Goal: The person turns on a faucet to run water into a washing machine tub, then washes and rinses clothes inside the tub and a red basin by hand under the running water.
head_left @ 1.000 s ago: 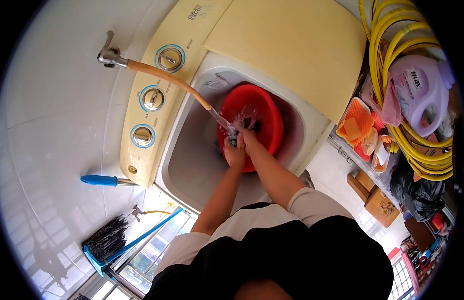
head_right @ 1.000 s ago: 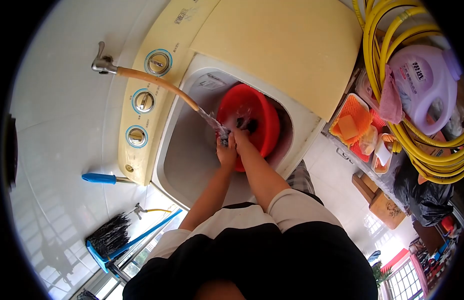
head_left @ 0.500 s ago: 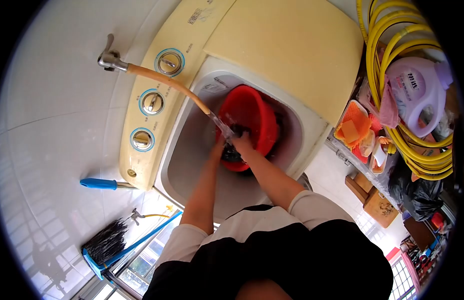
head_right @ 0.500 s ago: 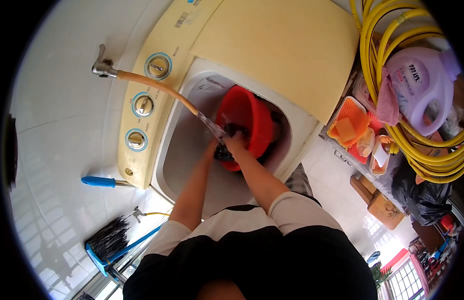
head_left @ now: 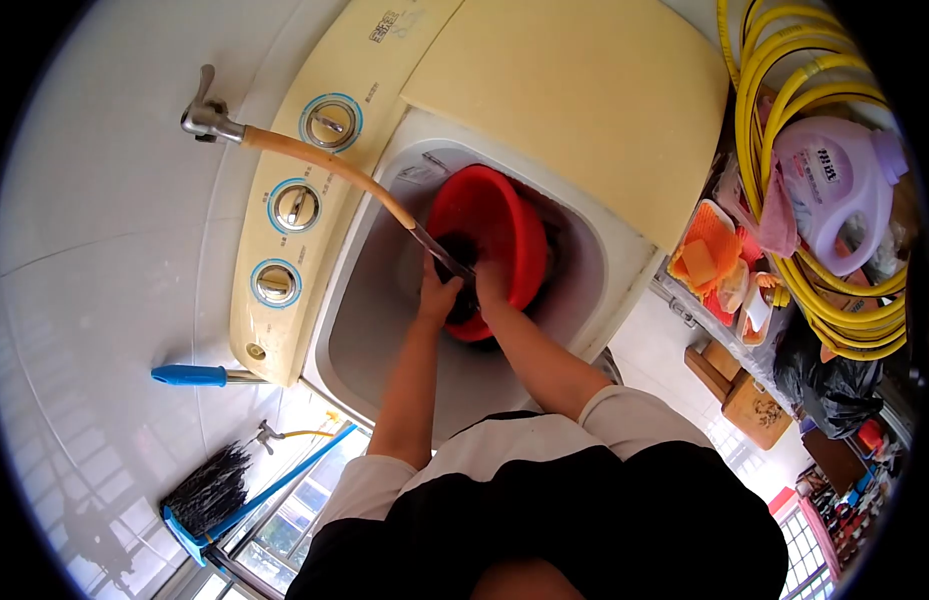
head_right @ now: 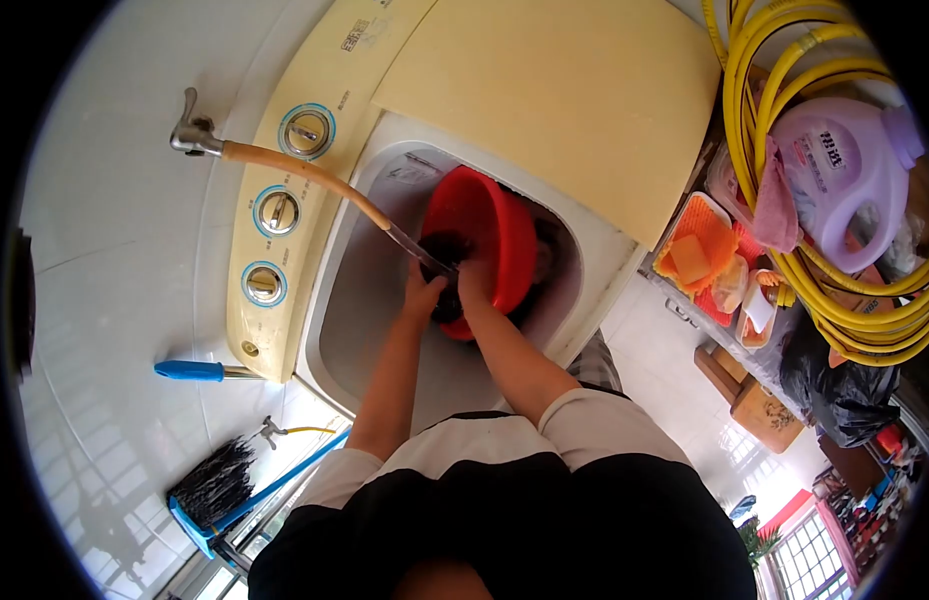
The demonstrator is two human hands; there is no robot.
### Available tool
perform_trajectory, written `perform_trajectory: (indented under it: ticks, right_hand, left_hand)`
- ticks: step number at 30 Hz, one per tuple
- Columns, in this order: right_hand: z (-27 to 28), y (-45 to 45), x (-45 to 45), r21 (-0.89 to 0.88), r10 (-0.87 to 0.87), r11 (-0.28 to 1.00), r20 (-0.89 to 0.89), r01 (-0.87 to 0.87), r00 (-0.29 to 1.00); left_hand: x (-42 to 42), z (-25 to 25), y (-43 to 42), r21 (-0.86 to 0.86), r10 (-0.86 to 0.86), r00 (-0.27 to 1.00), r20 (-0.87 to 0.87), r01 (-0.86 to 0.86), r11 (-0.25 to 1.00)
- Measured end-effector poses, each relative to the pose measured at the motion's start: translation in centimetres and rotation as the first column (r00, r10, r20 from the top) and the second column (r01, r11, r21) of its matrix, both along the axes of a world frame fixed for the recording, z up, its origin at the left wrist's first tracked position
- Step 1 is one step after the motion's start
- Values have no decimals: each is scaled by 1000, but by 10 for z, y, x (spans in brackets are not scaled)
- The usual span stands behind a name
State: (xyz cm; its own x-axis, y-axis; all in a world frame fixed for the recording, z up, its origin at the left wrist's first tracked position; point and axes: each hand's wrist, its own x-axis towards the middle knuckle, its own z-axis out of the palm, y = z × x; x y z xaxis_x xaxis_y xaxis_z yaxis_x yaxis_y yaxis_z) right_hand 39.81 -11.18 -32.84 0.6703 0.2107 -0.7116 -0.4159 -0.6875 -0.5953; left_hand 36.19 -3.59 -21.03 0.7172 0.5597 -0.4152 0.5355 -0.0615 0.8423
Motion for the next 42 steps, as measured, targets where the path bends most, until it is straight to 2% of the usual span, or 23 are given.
perform_trajectory:
  ticks: [1,2,3,5,6,8,9,11,12,14,18,22,25,27,31,33,34,36,37,38,39,40,42]
  right_hand:
    - [11,-4,8,259,-295,900,-233,351,927]
    - [24,-5,13,393,-464,621,-514,679,722]
    - [43,-2,17,394,-462,619,-517,680,720]
    - [77,3,24,179,-587,634,-523,753,618]
    - [86,4,27,105,-627,629,-518,771,582]
    - [88,-8,30,221,-464,626,-665,748,585]
    - [75,-12,29,215,-467,627,-666,749,582]
    - [37,-13,28,307,-200,666,-805,680,558]
    - [40,-11,28,307,-199,666,-805,680,559]
    - [47,-6,27,245,-429,708,-596,663,679]
    - [20,-7,17,249,-460,770,-419,587,782]
    - [5,-1,18,28,-340,932,-284,362,897]
    - [27,1,15,77,-386,904,-276,420,880]
    - [44,3,18,138,-430,868,-270,477,862]
    - [67,1,27,114,-645,665,-410,738,645]
    - [71,-4,29,100,-688,601,-441,793,577]
    - [70,-7,30,181,-648,648,-378,740,661]
    - [60,-10,31,258,-606,688,-311,679,732]
    - [48,-10,29,303,-580,668,-359,680,731]
    - [36,-11,26,345,-551,647,-404,680,730]
    - [39,-12,26,341,-551,649,-406,680,729]
    - [50,-11,29,279,-546,629,-506,725,668]
    - [76,-8,34,213,-535,615,-595,759,600]
  left_hand:
    - [-3,-2,1,13,27,999,33,-27,1000]
    - [-6,-4,2,28,51,997,65,-52,998]
    - [-9,-1,1,33,50,997,63,-52,998]
    - [-10,9,-9,65,-146,989,-27,147,987]
    - [-10,11,-12,68,-144,989,-30,146,987]
    - [-14,15,-21,-37,-147,987,69,150,988]
    - [-9,34,-31,-169,-40,994,104,57,984]
    - [-11,30,-35,-246,26,995,96,-1,969]
    - [-12,29,-35,-316,91,992,84,-60,947]
    - [-10,25,-38,-308,138,988,71,-110,945]
    - [-7,9,-41,-184,266,957,113,-243,952]
    - [-8,-2,-38,50,210,972,105,-216,975]
    - [-18,-37,-23,51,213,977,-19,-212,976]
    - [-21,-49,-13,309,202,963,-180,-140,941]
    - [-23,-57,2,392,128,967,-220,-32,919]
    - [-29,-67,23,722,-113,977,-182,211,659]
    - [-36,-70,27,724,-115,977,-182,212,657]
    - [-56,-72,29,325,125,992,32,-129,937]
    - [-56,-62,24,326,121,992,31,-124,937]
    - [-56,-53,16,-15,439,898,-40,-440,898]
    - [-54,-41,8,-312,669,711,-217,-700,643]
    - [-50,-30,5,-311,672,707,-221,-704,639]
    - [-33,-11,1,-566,720,611,-328,-738,368]
